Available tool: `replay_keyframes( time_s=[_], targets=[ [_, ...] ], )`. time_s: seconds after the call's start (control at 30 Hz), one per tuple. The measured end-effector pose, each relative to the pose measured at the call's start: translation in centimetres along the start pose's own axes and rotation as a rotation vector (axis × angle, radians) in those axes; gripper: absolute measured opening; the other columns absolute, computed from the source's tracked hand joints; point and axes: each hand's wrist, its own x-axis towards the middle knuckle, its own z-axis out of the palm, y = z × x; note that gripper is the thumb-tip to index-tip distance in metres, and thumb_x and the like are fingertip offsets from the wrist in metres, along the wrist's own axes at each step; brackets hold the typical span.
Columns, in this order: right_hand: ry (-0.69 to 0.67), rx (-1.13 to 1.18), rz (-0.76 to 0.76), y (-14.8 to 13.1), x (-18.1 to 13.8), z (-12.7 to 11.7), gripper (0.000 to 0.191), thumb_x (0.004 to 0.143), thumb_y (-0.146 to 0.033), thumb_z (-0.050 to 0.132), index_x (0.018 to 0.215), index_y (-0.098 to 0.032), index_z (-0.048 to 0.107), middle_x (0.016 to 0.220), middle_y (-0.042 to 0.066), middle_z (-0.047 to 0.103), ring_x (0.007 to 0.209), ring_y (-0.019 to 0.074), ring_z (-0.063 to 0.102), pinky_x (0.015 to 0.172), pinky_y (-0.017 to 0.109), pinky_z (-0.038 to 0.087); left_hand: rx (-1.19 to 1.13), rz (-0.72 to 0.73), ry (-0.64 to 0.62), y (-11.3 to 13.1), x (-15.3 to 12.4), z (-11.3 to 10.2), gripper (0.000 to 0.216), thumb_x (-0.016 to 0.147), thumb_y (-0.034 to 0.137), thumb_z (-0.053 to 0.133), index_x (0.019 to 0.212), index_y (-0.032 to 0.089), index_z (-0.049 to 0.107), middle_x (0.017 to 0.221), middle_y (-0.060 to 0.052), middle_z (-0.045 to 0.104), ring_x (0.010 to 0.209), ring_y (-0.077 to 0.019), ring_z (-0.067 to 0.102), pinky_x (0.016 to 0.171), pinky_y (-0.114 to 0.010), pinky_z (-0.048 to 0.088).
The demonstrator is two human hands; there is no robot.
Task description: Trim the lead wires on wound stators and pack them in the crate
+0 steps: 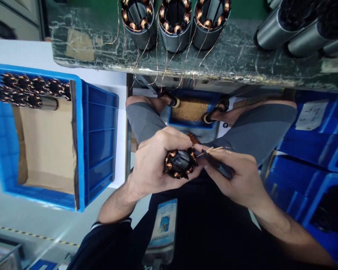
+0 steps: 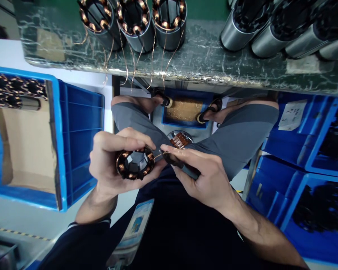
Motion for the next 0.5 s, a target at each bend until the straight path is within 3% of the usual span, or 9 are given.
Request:
replay_keyframes(
  time_s=[0.07,0.13,0.23,0.3,0.37,0.43,0.5],
  targets=[
    [-0.003,-0.016,0.03,0.9,1.0,-0.2,0.04,0.105,-0.024,0.08,0.143,-0.036,0.083,0.137,0.002,0.087,0.119,0.0283,0.085,0.11,0.044,0.067,0.057,-0.067,0.001,-0.6,-0.2,0.1,0.059,0.086,0.026,0.1,0.131,0.032,0.063,0.11,-0.002,0.079,0.093,-0.0226,0.083,0.077,-0.038,0.069],
    [-0.022,0.017,0.147,1.9,2.1,-0.4,0.027,0.107,-0.034,0.081,0.132,-0.03,0.087,0.117,0.003,0.089,0.107,0.0262,0.085,0.104,0.041,0.067,0.101,-0.152,-0.009,-1.3,-0.4,0.3,0.064,0.087,0.03,0.1,0.136,0.034,0.06,0.111,-0.001,0.08,0.094,-0.0222,0.084,0.079,-0.037,0.068],
    [-0.146,0.308,0.355,3.2,3.5,-0.3,0.033,0.11,-0.053,0.076,0.121,-0.024,0.087,0.082,-0.001,0.077,0.069,0.0176,0.071,0.069,0.031,0.061,0.067,-0.179,-0.094,-2.3,-0.5,0.8,0.077,0.088,0.036,0.1,0.149,0.036,0.054,0.111,0.0,0.082,0.098,-0.0235,0.086,0.085,-0.038,0.068],
    [-0.256,0.556,0.403,3.5,4.1,-0.1,0.043,0.107,-0.064,0.076,0.114,-0.022,0.084,0.082,-0.001,0.073,0.064,0.0155,0.064,0.062,0.029,0.056,0.037,-0.107,-0.182,-2.8,-0.2,1.3,0.075,0.087,0.042,0.101,0.148,0.035,0.058,0.11,0.0,0.083,0.102,-0.0246,0.085,0.099,-0.042,0.068],
    [-0.313,0.678,0.382,3.5,4.4,0.1,0.047,0.1,-0.067,0.083,0.105,-0.02,0.081,0.091,0.002,0.076,0.077,0.0179,0.069,0.071,0.03,0.059,0.06,-0.015,-0.282,-2.8,0.2,1.6,0.065,0.087,0.05,0.1,0.139,0.033,0.065,0.109,0.0,0.083,0.105,-0.0253,0.083,0.117,-0.048,0.063],
    [-0.309,0.687,0.368,3.4,4.5,0.2,0.044,0.094,-0.062,0.091,0.1,-0.02,0.079,0.092,0.002,0.075,0.082,0.0187,0.071,0.075,0.029,0.06,0.14,0.027,-0.356,-2.0,0.4,1.4,0.06,0.09,0.055,0.097,0.137,0.032,0.068,0.114,-0.001,0.083,0.113,-0.027,0.08,0.133,-0.055,0.052],
    [-0.252,0.689,0.402,3.3,4.1,-0.1,0.044,0.089,-0.056,0.097,0.109,-0.022,0.077,0.085,-0.002,0.071,0.07,0.0153,0.067,0.064,0.027,0.057,0.23,0.032,-0.334,-0.7,0.3,0.6,0.065,0.089,0.057,0.098,0.142,0.034,0.067,0.128,-0.004,0.082,0.126,-0.0317,0.076,0.139,-0.062,0.045]
  ],
)
